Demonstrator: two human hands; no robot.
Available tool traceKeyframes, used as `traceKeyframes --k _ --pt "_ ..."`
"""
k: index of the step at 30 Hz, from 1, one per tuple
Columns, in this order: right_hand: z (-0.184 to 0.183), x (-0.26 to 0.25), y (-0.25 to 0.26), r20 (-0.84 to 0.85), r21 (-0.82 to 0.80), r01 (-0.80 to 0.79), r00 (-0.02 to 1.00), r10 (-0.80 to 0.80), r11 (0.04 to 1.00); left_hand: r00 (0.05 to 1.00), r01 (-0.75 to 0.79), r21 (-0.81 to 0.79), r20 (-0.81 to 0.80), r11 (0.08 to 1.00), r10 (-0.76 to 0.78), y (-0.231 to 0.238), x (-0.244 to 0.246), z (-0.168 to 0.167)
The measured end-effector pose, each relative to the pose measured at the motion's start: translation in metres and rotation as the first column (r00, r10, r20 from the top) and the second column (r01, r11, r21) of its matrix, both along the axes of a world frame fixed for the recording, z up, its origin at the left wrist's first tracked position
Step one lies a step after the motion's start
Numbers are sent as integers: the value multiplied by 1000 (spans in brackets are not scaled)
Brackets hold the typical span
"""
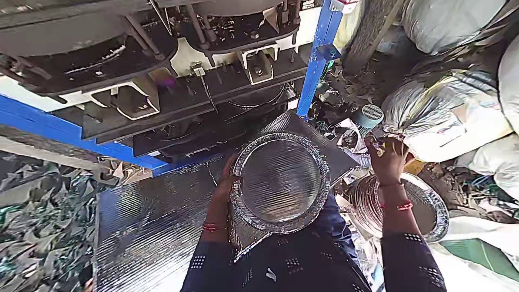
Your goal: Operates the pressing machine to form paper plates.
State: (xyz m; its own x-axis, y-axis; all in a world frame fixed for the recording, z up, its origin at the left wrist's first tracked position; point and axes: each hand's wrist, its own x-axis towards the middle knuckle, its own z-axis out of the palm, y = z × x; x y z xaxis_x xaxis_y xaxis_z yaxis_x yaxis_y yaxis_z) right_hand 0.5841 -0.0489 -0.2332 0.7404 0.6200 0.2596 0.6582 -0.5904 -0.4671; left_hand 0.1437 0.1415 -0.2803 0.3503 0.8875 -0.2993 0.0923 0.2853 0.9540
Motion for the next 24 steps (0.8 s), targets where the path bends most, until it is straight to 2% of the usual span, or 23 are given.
traceKeyframes --k 2,3,5,7,9,11,13,15,17,18,20,22,23,24 --pt "13 -23 -7 -31 105 -119 992 123 987 995 -68 35 82 997 65 0 1 0" --pt "21 -47 -10 -106 158 -203 969 221 966 983 -111 44 149 993 104 -2 1 2" --pt "27 -100 -11 -315 263 -386 832 457 884 937 -199 87 309 976 164 -7 3 2" --pt "36 -141 -2 -530 254 -422 692 491 870 893 -216 164 432 963 127 -5 6 -4" --pt "34 -157 11 -538 277 -289 743 397 916 872 -195 264 488 945 43 -1 5 -7" --pt "21 -137 16 -473 407 -102 827 305 908 813 -162 249 582 955 -14 11 0 -18" --pt "8 -93 4 -464 465 67 868 179 883 854 -173 157 516 972 69 17 -4 -29" --pt "-6 -45 -13 -502 503 341 863 -53 794 892 -237 53 408 970 196 18 -1 -31" --pt "-26 9 -40 -593 497 645 741 -315 581 892 -293 -24 353 956 282 20 3 -30" --pt "-38 34 -59 -617 471 745 661 -427 471 895 -286 -39 347 958 281 21 3 -32" --pt "-60 63 -103 -605 427 847 528 -596 317 897 -273 -57 346 960 275 21 1 -36" --pt "-85 75 -138 -539 311 923 368 -758 228 908 -263 -77 318 962 274 18 6 -35" --pt "-103 76 -153 -532 243 948 308 -789 206 911 -261 -85 307 962 274 17 7 -36" --pt "-123 72 -165 -546 142 963 269 -794 229 916 -257 -90 296 962 273 16 9 -36"
